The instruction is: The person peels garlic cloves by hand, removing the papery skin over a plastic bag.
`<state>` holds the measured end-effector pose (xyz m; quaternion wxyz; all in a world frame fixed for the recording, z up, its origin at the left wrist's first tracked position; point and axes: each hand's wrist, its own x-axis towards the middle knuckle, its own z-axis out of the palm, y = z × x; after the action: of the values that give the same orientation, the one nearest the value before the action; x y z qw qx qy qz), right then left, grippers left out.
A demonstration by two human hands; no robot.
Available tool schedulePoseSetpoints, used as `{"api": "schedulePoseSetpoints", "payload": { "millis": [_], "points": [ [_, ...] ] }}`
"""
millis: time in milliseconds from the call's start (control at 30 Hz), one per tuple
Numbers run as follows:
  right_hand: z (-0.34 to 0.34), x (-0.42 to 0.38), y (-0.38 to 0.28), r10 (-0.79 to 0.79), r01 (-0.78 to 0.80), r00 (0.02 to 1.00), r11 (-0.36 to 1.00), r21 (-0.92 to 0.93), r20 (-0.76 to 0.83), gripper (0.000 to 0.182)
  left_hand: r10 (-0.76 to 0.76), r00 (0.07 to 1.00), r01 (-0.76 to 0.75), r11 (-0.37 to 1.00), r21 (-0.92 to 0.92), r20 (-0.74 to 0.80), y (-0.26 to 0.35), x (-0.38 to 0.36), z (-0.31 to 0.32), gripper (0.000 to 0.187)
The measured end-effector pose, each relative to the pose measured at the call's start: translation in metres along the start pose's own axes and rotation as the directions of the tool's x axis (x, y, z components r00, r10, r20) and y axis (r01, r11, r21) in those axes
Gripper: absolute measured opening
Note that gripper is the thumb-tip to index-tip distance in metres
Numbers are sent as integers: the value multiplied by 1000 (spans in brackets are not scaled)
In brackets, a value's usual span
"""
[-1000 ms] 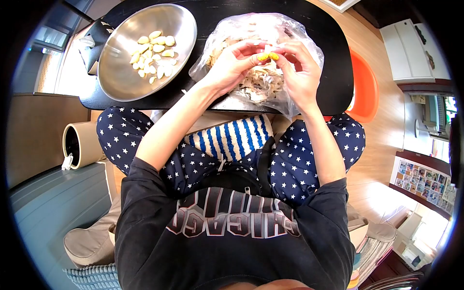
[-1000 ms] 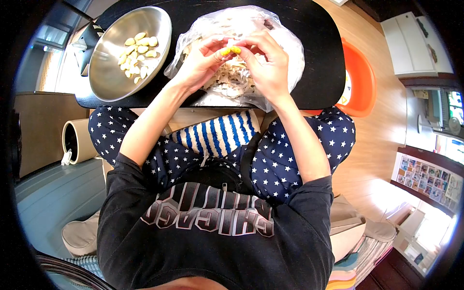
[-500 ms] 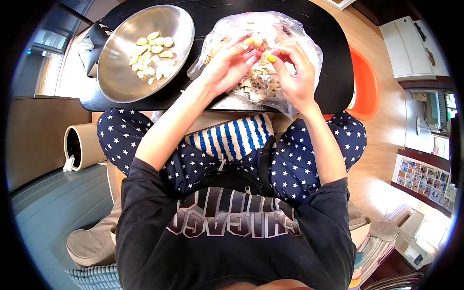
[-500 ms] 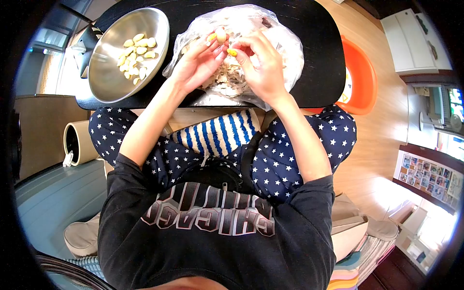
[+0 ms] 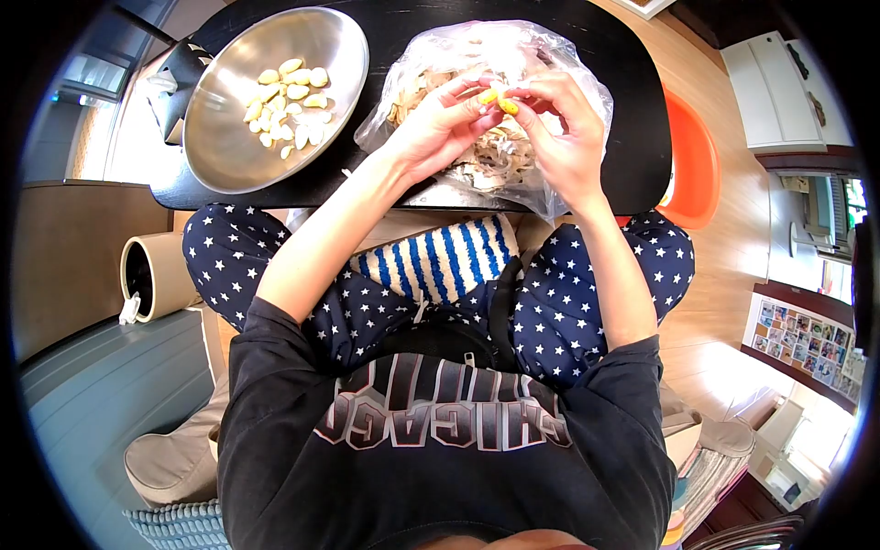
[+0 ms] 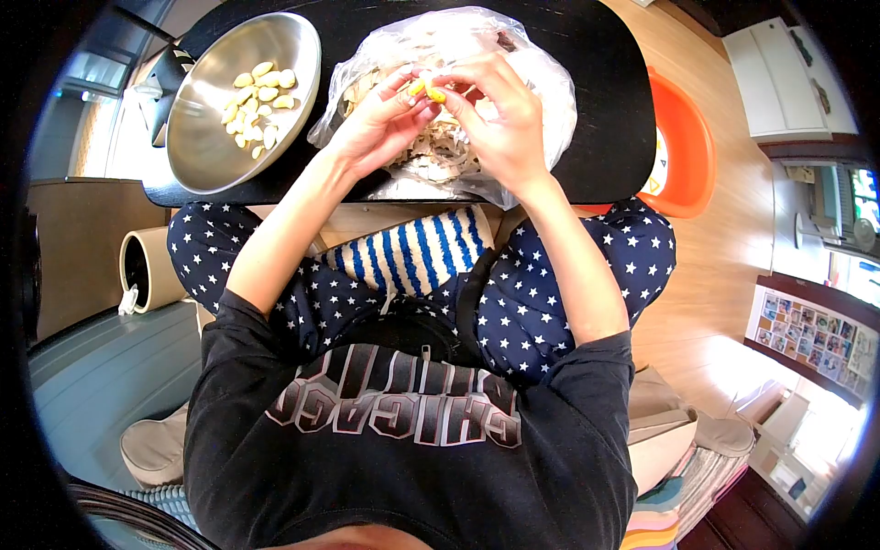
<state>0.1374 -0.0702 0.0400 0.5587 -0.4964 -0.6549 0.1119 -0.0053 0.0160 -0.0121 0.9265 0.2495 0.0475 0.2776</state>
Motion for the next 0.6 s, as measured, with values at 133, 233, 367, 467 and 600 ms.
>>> {"api": "schedulePoseSetpoints", "payload": {
  "millis": [133, 233, 367, 467, 600],
  "points": [
    [-2, -1, 4, -15, 15, 1000, 1000, 9, 14, 18, 16, 999, -18, 997, 69, 32, 0, 0, 0, 31],
    [-3, -1, 8, -75, 76, 997, 996, -55, 12, 18, 12, 1000, -13, 997, 70, 17, -2, -2, 2, 31],
    [2, -3, 8, -99, 97, 995, 983, -157, -8, 17, -9, 1000, 9, 1000, 4, -2, -4, -3, 4, 30],
    [4, -6, 9, -93, 94, 996, 979, -179, 15, 16, 50, 998, -55, 992, -113, -49, -4, -1, 5, 24],
    [5, -9, 8, -121, 116, 992, 981, -156, -23, 17, 82, 997, -82, 990, -117, -2, 4, -1, 9, 27]
  ]
}}
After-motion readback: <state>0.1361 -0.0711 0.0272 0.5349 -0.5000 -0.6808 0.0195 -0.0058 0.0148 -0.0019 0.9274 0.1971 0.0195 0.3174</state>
